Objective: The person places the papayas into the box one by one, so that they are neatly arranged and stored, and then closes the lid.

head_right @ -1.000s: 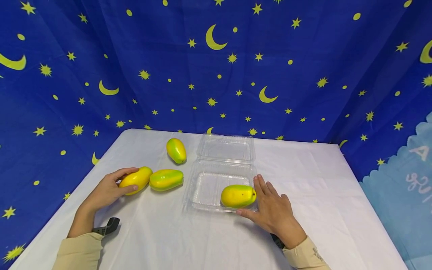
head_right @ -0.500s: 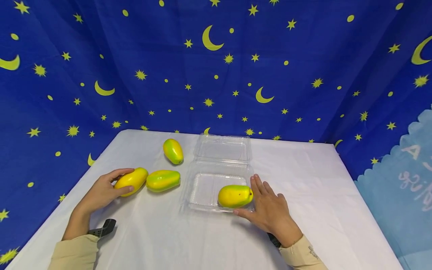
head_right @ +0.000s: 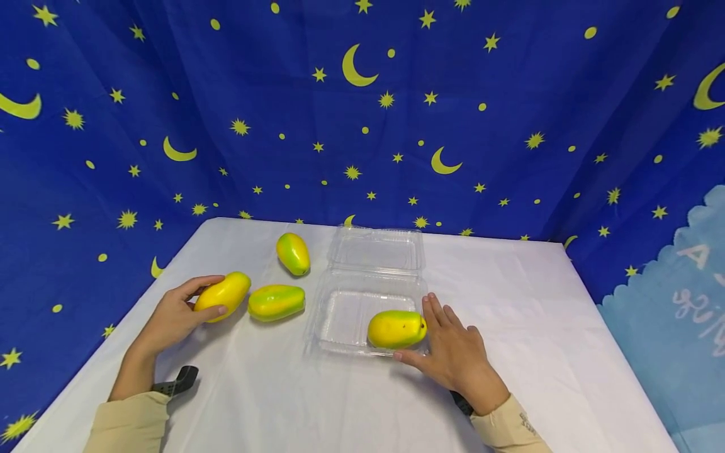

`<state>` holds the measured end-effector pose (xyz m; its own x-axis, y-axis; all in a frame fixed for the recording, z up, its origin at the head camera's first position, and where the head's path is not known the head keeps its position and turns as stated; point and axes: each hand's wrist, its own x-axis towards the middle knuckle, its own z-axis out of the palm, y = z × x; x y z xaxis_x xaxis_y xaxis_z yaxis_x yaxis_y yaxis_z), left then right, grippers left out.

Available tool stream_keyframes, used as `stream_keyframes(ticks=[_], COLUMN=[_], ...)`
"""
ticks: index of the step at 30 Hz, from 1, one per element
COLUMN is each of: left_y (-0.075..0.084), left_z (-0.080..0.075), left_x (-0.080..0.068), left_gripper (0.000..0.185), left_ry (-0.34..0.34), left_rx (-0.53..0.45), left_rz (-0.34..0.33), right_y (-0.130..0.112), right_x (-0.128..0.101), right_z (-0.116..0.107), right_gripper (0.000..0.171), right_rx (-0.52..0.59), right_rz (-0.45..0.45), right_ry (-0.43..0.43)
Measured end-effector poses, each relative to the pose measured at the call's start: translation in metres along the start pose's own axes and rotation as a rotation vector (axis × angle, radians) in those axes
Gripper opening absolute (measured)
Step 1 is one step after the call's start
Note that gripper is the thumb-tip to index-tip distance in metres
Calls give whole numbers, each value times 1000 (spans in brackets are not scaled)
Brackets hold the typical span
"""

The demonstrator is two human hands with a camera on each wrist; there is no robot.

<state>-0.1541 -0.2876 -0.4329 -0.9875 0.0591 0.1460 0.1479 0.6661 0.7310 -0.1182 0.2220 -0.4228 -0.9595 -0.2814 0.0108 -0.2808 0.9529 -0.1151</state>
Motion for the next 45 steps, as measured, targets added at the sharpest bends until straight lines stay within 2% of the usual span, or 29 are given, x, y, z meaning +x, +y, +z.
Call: stream_keyframes(ticks=[7, 11, 17, 22, 27, 34, 35, 45], left_y=[10, 24, 50, 73, 76, 94, 93, 122], left_z=[17, 23, 23, 21, 26, 31, 34, 55], left_x=[7, 11, 14, 16, 27, 40, 43, 56], left_gripper=[59, 60, 63, 62, 62, 61, 61, 60], left_ry=[65, 89, 121, 107, 87, 87, 88, 79], left_rx=[-76, -91, -107, -162, -189, -235, -245, -359], left_rz=[79, 115, 152, 158, 180, 241, 253, 296], right_y=[2, 3, 3, 3, 3, 2, 2, 1], right_x=[-2, -2, -2, -2, -2, -2, -2, -1], right_z=[0, 0, 0, 1, 1, 1, 1, 0], right_gripper=[115, 115, 115, 116, 116, 115, 115, 115], right_rx=[-5, -5, -2, 1, 4, 7, 8, 14], right_rz=[13, 13, 13, 13, 14, 11, 10, 15], right_ry=[0, -2, 7, 2, -1, 0, -1, -13])
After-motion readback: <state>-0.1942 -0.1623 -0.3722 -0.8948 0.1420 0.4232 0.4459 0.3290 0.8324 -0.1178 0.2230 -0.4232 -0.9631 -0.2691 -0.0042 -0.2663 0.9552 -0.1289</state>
